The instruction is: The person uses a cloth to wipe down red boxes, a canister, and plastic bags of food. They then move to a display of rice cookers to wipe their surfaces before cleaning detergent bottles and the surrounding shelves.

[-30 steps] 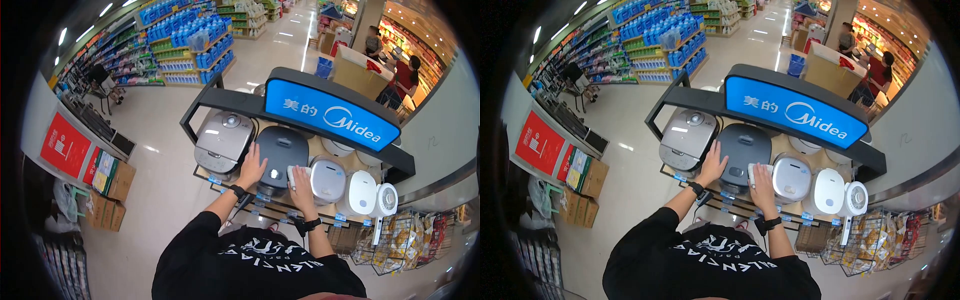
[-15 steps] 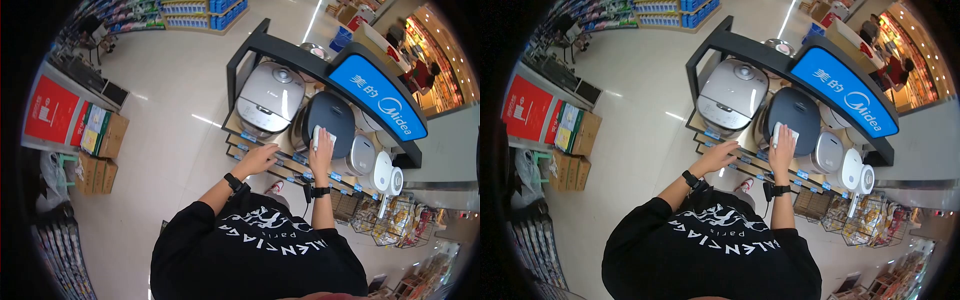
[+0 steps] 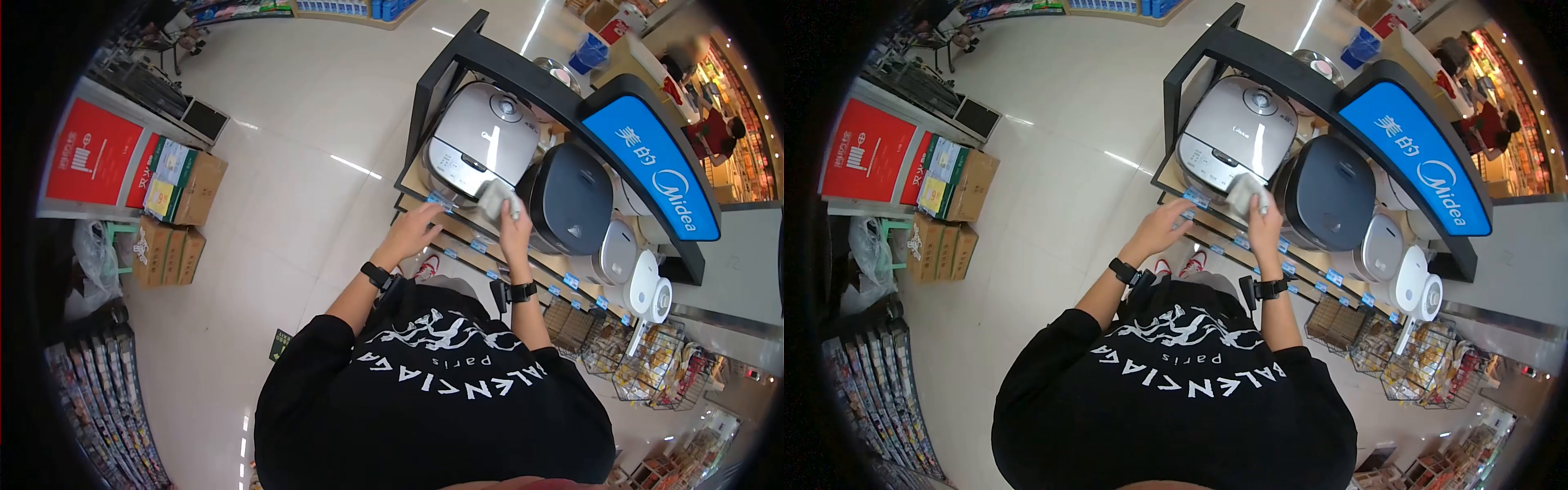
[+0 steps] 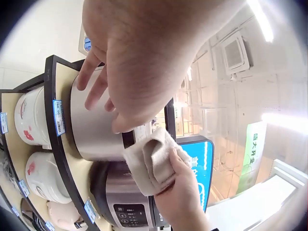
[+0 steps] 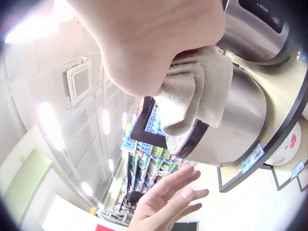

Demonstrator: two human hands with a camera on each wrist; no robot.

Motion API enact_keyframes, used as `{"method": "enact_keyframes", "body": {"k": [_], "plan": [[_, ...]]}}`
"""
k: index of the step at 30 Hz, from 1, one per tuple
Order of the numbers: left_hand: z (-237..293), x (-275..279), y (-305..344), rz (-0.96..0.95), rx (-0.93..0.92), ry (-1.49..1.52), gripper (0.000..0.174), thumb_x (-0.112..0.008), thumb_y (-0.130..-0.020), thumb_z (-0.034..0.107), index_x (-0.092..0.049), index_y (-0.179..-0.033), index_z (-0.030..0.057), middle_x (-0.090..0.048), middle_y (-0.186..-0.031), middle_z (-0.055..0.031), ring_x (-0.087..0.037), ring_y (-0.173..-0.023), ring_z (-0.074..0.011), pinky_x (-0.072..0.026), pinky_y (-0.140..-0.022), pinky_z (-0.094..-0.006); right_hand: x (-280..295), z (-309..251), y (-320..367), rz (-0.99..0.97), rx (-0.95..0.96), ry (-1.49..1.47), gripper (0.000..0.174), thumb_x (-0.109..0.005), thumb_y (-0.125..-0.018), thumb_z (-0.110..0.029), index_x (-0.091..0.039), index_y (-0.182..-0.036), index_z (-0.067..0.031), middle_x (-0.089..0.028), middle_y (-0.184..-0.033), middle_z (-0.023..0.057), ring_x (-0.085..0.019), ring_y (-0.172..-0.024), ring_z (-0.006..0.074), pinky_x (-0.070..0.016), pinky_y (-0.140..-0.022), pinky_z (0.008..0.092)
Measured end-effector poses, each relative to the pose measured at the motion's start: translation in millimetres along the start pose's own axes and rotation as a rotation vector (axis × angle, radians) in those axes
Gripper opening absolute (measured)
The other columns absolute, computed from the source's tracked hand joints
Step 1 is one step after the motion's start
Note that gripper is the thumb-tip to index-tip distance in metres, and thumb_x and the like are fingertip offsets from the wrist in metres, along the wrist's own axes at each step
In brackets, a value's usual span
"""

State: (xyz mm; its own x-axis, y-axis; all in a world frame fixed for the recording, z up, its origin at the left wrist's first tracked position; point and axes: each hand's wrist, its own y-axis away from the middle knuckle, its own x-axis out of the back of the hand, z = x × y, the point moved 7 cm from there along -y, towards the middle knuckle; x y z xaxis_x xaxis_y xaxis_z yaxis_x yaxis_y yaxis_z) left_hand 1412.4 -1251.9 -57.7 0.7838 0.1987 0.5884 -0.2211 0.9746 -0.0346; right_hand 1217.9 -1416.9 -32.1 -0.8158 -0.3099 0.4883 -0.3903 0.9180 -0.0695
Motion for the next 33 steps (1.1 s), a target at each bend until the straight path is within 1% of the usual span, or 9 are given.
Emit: {"method": "enact_keyframes", "body": {"k": [1,4,5,8,9,15,22,28,33], "plan": [[0.1,0.7,-3.4,0.013,0.003,-0.006,0.044,-0.067,-0.099,0.027,-0.061,-0.138,0.0081,-0.061,-0.144,-0.0156,-0.061,-0.126,-0.0390,-0.0521,-0.104,-0.0458,6.9,6.4,-6.9,0.120,0.013,-0.136,0.044,-0.058,-0.109,-0.038,-0.066,-0.133,-0.0014,-0.077,-0.107,0.0199,-0.072,-0.099,0.0240,-0.0542,-0.090,0.0376],[-2.1,6.1,-17.4,0.066,-0.002,-0.056,0.051,-0.070,-0.097,0.025,-0.058,-0.143,0.0074,-0.055,-0.151,-0.0166,-0.056,-0.132,-0.0411,-0.0495,-0.108,-0.0467,34.8,-16.1,-12.6,0.396,0.156,-0.090,0.045,-0.058,-0.110,-0.032,-0.060,-0.141,0.0014,-0.072,-0.127,0.0223,-0.070,-0.114,0.0283,-0.0515,-0.100,0.0368],[-1.8,8.1,-24.1,0.091,-0.015,-0.086,0.054,-0.071,-0.096,0.025,-0.056,-0.145,0.0066,-0.051,-0.154,-0.0170,-0.054,-0.134,-0.0417,-0.0485,-0.110,-0.0471,33.1,-26.2,-17.9,0.355,0.236,-0.044,0.044,-0.057,-0.107,-0.016,-0.056,-0.146,0.0020,-0.064,-0.142,0.0236,-0.062,-0.131,0.0352,-0.0457,-0.112,0.0419],[-2.3,13.7,-43.1,0.131,-0.017,-0.139,0.064,-0.073,-0.093,0.022,-0.050,-0.150,0.0035,-0.045,-0.160,-0.0176,-0.051,-0.138,-0.0433,-0.0476,-0.112,-0.0478,8.9,-25.9,-22.4,0.295,0.522,0.334,0.051,-0.056,-0.097,-0.002,-0.054,-0.148,0.0020,-0.058,-0.150,0.0233,-0.051,-0.143,0.0413,-0.0378,-0.120,0.0487],[-1.3,15.8,-47.1,0.140,-0.010,-0.150,0.067,-0.073,-0.092,0.021,-0.048,-0.151,0.0024,-0.043,-0.161,-0.0177,-0.050,-0.138,-0.0438,-0.0476,-0.112,-0.0480,-6.5,-16.6,-23.5,0.175,0.504,0.293,0.063,-0.056,-0.088,0.004,-0.052,-0.151,0.0016,-0.054,-0.154,0.0230,-0.044,-0.148,0.0434,-0.0319,-0.124,0.0527],[-4.5,33.0,-69.6,0.150,0.088,-0.248,0.077,-0.073,-0.096,0.025,-0.037,-0.160,0.0010,-0.034,-0.168,-0.0205,-0.044,-0.147,-0.0417,-0.0419,-0.119,-0.0450,-30.5,9.0,0.2,0.069,0.456,0.384,0.073,-0.058,-0.085,0.007,-0.046,-0.157,-0.0023,-0.049,-0.161,0.0188,-0.040,-0.153,0.0409,-0.0312,-0.125,0.0528],[-43.7,44.3,-103.3,0.182,0.106,-0.113,0.075,-0.070,-0.100,0.031,-0.036,-0.160,-0.0013,-0.052,-0.155,-0.0241,-0.063,-0.128,-0.0391,-0.0512,-0.107,-0.0444,-32.3,7.5,7.3,0.071,0.438,0.305,0.066,-0.055,-0.086,0.006,-0.053,-0.152,-0.0011,-0.053,-0.158,0.0187,-0.043,-0.151,0.0413,-0.0317,-0.124,0.0528],[-72.3,54.8,-130.3,0.045,0.131,-0.030,0.083,-0.073,-0.097,0.043,-0.039,-0.158,-0.0013,-0.062,-0.144,-0.0252,-0.068,-0.121,-0.0391,-0.0530,-0.103,-0.0441,9.5,-24.6,25.1,0.638,0.403,0.393,0.059,-0.053,-0.088,0.009,-0.058,-0.146,0.0033,-0.055,-0.155,0.0234,-0.044,-0.150,0.0430,-0.0302,-0.124,0.0559],[-93.8,55.7,-140.2,-0.087,0.154,0.141,0.098,-0.074,-0.091,0.058,-0.036,-0.161,0.0012,-0.070,-0.131,-0.0282,-0.070,-0.119,-0.0412,-0.0541,-0.101,-0.0444,-44.2,-15.4,15.1,0.344,0.241,0.671,0.071,-0.054,-0.083,0.009,-0.053,-0.153,-0.0027,-0.047,-0.162,0.0197,-0.035,-0.155,0.0434,-0.0255,-0.126,0.0568]]}}
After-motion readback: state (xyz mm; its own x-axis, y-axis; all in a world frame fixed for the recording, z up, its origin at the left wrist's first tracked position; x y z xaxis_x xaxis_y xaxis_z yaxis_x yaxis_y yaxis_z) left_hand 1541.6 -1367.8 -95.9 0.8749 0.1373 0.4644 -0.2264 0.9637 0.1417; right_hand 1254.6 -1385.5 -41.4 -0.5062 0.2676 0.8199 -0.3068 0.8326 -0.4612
